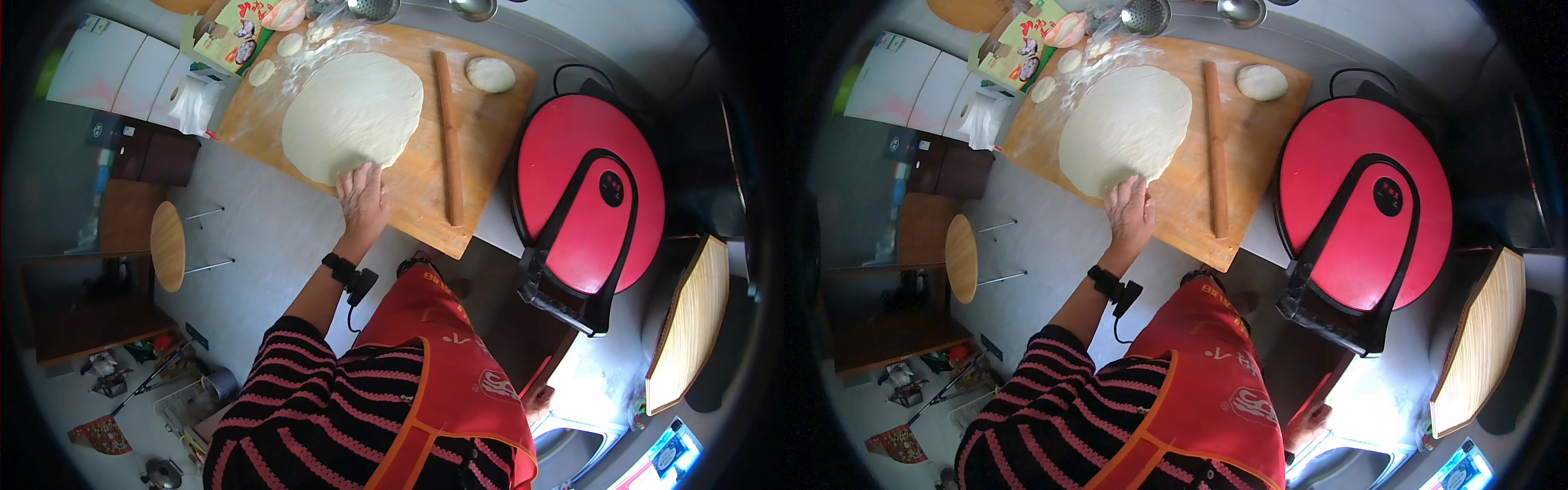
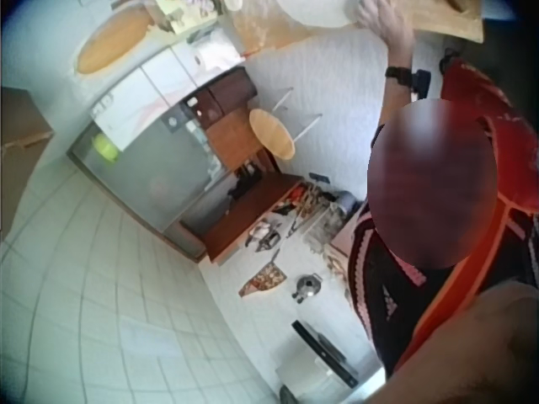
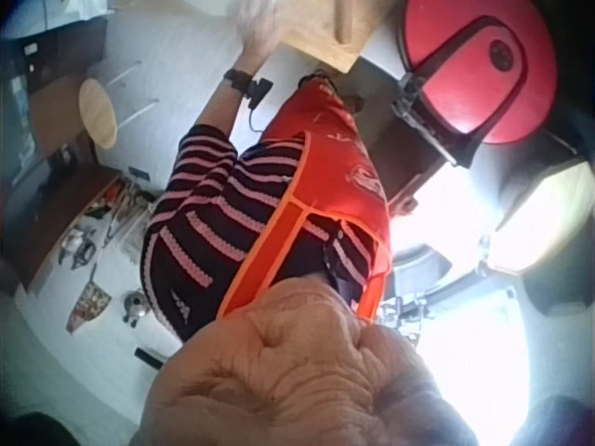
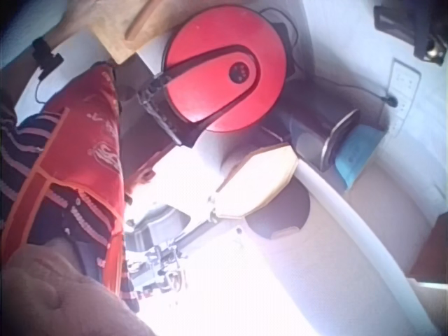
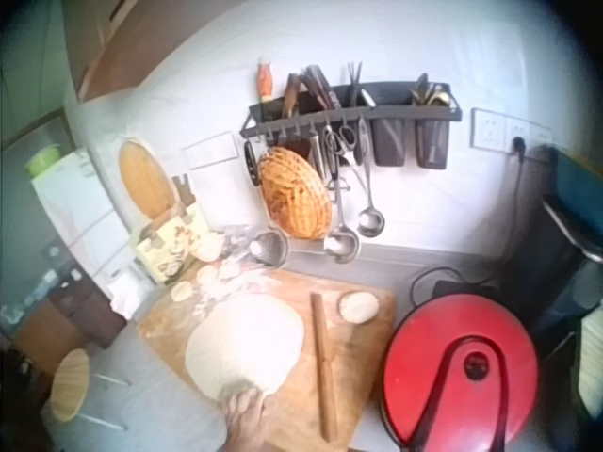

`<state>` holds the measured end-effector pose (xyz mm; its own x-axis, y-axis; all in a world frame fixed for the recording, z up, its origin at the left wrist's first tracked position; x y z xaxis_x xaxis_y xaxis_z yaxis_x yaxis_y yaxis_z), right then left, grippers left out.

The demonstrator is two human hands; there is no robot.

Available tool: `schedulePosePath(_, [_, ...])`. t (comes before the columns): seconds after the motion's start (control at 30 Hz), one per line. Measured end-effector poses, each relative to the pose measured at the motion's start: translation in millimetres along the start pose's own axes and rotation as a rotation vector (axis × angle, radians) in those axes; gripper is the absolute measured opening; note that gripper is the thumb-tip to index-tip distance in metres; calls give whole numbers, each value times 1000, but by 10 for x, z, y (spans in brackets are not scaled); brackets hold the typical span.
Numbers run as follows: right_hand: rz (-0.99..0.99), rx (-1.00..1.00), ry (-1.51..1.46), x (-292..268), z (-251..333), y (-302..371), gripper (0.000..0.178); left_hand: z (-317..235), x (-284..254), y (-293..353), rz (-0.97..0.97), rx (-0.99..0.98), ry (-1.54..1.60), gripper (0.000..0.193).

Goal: Rolling out dough and cooking flatbread on an electric grill.

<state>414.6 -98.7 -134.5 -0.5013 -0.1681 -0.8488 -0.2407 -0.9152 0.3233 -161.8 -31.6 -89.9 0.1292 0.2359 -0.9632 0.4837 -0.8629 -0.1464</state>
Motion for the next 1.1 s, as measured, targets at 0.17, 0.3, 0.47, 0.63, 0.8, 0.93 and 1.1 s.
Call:
schedulePosePath(0.17, [15, -1, -17, -51, 155, 32, 25, -66, 108, 33, 78, 17, -50, 47])
schedulePosePath(0.3, [-44, -40, -177, -116, 418, 108, 24, -196, 93, 184, 93, 121, 7, 49])
schedulePosePath(0.47, [85, -154, -156, 200, 734, 138, 17, -221, 154, 285, 174, 272, 15, 52])
schedulePosePath(0.63, [249, -276, -352, 771, 1212, 227, 17, 55, -125, 93, 243, 370, 197, 50])
schedulePosePath(0.8, [336, -339, -225, 1074, 1820, 339, 16, 1909, -285, -1059, -83, -125, 296, 45])
schedulePosePath(0.93, [400, -234, -158, 1247, 2121, 442, 19, 2722, -367, -2040, -84, -72, 287, 29])
schedulePosePath(1.1, [419, -253, -86, 1388, 2255, 666, 15, 2995, -215, -2890, 123, -238, 358, 26])
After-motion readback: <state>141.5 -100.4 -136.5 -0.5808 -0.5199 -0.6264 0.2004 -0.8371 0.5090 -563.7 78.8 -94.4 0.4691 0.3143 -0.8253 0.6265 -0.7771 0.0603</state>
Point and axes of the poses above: each hand's wrist, its own y-axis away from the middle knuckle, its own x-axis out of the palm, z = x × y, the point moved 6 cm from there along -y, towards the middle knuckle, and after that the axes turned 11 degrees about z, right-handed, at the moved point
